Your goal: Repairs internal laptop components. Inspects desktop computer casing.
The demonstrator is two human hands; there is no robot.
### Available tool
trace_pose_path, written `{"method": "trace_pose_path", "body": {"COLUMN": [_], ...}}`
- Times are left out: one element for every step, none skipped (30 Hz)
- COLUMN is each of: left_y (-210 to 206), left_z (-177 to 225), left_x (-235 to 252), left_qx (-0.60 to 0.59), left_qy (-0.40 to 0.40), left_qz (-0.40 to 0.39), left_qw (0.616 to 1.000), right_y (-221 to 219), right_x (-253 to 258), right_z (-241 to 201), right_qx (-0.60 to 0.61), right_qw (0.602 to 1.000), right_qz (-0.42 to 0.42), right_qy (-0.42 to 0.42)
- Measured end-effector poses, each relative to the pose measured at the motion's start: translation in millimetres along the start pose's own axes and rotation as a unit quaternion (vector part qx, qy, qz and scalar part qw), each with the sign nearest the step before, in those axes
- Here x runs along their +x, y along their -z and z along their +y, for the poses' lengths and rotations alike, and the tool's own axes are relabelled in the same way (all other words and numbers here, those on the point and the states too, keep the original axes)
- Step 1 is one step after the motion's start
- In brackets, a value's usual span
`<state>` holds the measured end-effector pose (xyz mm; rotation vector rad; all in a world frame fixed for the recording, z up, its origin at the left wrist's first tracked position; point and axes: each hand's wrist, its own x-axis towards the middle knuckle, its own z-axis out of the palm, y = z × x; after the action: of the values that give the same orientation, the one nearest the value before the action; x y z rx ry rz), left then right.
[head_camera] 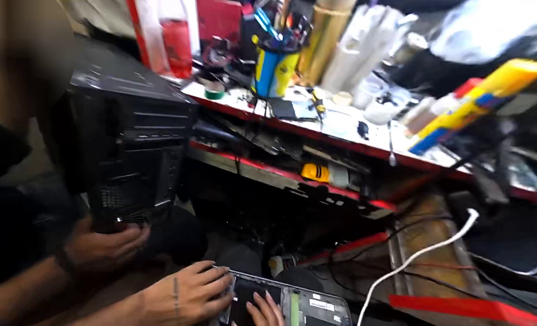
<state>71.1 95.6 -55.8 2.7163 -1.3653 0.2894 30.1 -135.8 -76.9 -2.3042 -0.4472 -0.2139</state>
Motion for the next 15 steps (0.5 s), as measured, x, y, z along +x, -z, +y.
{"method": "trace_pose_path", "body": {"left_y": [0.2,3.5,6.0,7.6,9.6,11.1,11.8,9.8,7.5,5.8,5.5,6.2,7.0,6.8,5.8], "left_z": [-0.9,-1.7,-3.3,-3.5,-1.6,-1.0,-1.4,-2.5,-3.0,-2.9,-3.1,-3.5,-3.8,-4.2,-3.9], "left_x": [-2.5,-7.9,-10.1,-7.6,-3.9,-3.4,-6.1,-7.6,-6.7,-5.3,-5.0,-5.5,-5.7,-5.5,-5.4], "left_qx": [-0.002,-0.002,0.003,0.0,-0.015,-0.023,-0.02,-0.002,0.006,0.009,0.011,0.012,0.014,0.016,0.013], "left_qy": [-0.004,-0.001,0.0,0.0,0.0,0.002,0.004,0.001,-0.002,-0.006,-0.008,-0.008,-0.008,-0.007,-0.004], "left_qz": [-0.004,-0.013,-0.02,-0.032,-0.053,-0.065,-0.061,-0.042,-0.028,-0.022,-0.022,-0.024,-0.028,-0.028,-0.025], "left_qw": [1.0,1.0,1.0,0.999,0.998,0.998,0.998,0.999,1.0,1.0,1.0,1.0,0.999,0.999,1.0], "right_y": [-2.2,-5.1,-6.1,-4.2,-1.4,-1.4,-3.5,-4.6,-3.8,-3.0,-3.2,-3.8,-4.2,-4.1,-3.6], "right_x": [-0.6,-0.9,0.1,0.5,-0.9,-1.5,-1.3,-0.8,-0.7,-1.4,-1.8,-2.0,-1.8,-1.4,-1.5], "right_z": [-1.6,-4.4,-5.3,-3.9,-1.7,-1.6,-3.3,-4.4,-3.9,-2.7,-2.4,-2.7,-2.9,-2.8,-2.3], "right_qx": [0.003,0.011,0.015,0.014,0.012,0.014,0.018,0.022,0.022,0.02,0.02,0.02,0.02,0.02,0.019], "right_qw": [1.0,1.0,1.0,1.0,1.0,1.0,1.0,0.999,0.999,0.999,0.999,0.999,0.999,0.999,0.999], "right_qz": [-0.001,-0.006,-0.011,-0.012,-0.01,-0.006,-0.005,-0.006,-0.006,-0.005,-0.003,-0.002,0.0,0.001,0.002], "right_qy": [-0.004,-0.005,-0.006,-0.011,-0.017,-0.021,-0.022,-0.024,-0.028,-0.031,-0.033,-0.035,-0.035,-0.035,-0.035]}}
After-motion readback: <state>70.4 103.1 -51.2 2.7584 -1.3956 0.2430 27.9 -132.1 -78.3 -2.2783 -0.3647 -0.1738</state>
